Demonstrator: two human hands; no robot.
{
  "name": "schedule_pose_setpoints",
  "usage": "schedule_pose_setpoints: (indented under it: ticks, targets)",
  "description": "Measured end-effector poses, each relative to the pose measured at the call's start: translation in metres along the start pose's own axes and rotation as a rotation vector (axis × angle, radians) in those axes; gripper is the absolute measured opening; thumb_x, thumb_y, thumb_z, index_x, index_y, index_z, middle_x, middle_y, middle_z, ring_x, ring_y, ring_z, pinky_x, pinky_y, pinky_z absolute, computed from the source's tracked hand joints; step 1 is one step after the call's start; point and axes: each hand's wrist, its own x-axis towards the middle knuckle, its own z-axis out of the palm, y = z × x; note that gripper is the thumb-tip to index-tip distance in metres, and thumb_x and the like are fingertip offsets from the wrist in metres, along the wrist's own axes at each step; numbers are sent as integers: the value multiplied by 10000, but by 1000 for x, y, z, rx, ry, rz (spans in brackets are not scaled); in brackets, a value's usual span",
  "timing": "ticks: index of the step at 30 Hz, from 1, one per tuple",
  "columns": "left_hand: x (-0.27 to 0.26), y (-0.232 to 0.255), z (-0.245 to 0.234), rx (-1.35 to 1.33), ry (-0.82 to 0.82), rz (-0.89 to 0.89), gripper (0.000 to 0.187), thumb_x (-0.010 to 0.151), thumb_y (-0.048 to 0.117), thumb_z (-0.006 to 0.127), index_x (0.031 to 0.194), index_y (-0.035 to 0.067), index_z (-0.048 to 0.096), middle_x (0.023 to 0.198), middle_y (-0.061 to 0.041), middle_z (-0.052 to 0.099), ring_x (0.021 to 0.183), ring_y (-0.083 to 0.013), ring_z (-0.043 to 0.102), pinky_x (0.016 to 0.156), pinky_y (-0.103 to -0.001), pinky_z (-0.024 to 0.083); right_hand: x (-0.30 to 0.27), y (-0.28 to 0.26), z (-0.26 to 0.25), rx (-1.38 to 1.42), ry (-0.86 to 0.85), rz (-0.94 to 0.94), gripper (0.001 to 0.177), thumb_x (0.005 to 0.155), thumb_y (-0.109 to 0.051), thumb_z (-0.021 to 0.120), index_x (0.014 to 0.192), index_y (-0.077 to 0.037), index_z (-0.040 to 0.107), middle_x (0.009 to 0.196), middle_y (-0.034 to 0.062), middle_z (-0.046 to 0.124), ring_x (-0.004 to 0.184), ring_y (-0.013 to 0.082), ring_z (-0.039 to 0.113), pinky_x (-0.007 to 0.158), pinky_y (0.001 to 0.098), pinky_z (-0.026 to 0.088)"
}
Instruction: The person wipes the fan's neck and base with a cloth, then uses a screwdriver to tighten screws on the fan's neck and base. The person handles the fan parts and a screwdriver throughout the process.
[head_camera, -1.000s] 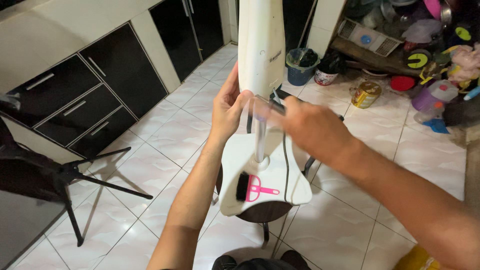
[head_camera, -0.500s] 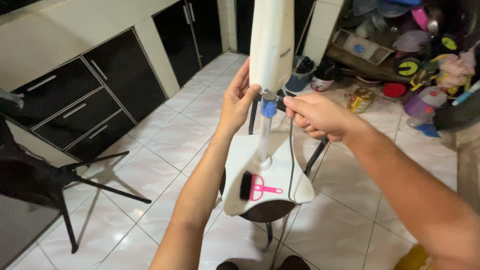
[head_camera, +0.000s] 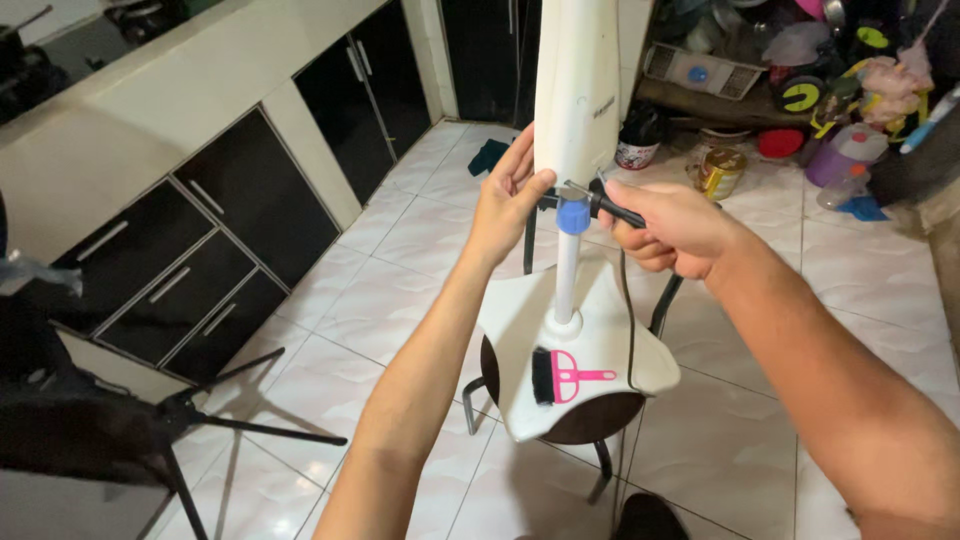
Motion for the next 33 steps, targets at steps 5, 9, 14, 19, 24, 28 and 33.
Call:
schedule_pose_setpoints:
  ticks: [5, 9, 14, 19, 24, 28, 33]
  targets:
    - [-1, -2, 9, -29, 47, -12, 667, 1017, 15, 595, 1607, -47, 291, 1600, -208, 443, 1469, -228, 457, 1213, -353, 372, -13, -18, 1, -218, 186, -249, 254, 914, -161, 617, 1089, 1, 532, 723, 99, 563, 618, 279, 640, 549, 371, 507]
    - [-2, -8, 9, 20, 95, -39, 661, 1011, 41, 590, 1601, -47, 308, 1569, -206, 479, 1442, -234, 485, 1191, -362, 398, -33, -23, 1, -813, 422, -890, 285, 873, -81, 606, 1125, 5, 502, 794, 143, 572, 669, 292, 655, 610, 361, 532]
    - [-3, -31, -1, 76, 158, -5, 654, 1007, 53, 607, 1594, -48, 338, 1543, -190, 528, 1444, -242, 497, 1196, -364, 399, -14, 11, -7, -724, 205, -559, 241, 974, -242, 610, 1063, -33, 532, 654, 88, 541, 517, 255, 584, 488, 372, 472]
    - [-3, -25, -7, 157, 184, -49, 680, 1002, 77, 631, 1594, -33, 316, 1525, -164, 534, 1428, -231, 505, 1180, -377, 421, 22, 41, -22, -86, -252, -261, 195, 978, -213, 599, 1047, -36, 553, 705, 101, 596, 583, 245, 627, 513, 358, 501]
    - [4, -7, -5, 154, 163, -142, 710, 990, 98, 656, 1595, -14, 301, 1546, -153, 509, 1437, -219, 482, 1162, -363, 407, 29, 25, -25, -83, -250, -348, 153, 983, -183, 587, 1030, -39, 573, 756, 114, 651, 649, 234, 670, 539, 344, 531]
    - [1, 5, 5, 116, 131, -207, 683, 999, 66, 658, 1587, -23, 321, 1548, -163, 491, 1460, -240, 448, 1183, -378, 400, 15, 15, -19, -816, -2, -559, 116, 976, -136, 549, 1029, -37, 580, 790, 116, 674, 695, 255, 703, 556, 370, 564]
    - [14, 36, 19, 167, 139, -317, 659, 1026, 43, 605, 1586, -4, 261, 1593, -159, 422, 1501, -245, 382, 1215, -375, 354, 22, 13, -12, -608, -68, -287, 218, 1021, -224, 559, 1048, -8, 574, 750, 155, 684, 685, 315, 708, 556, 425, 565]
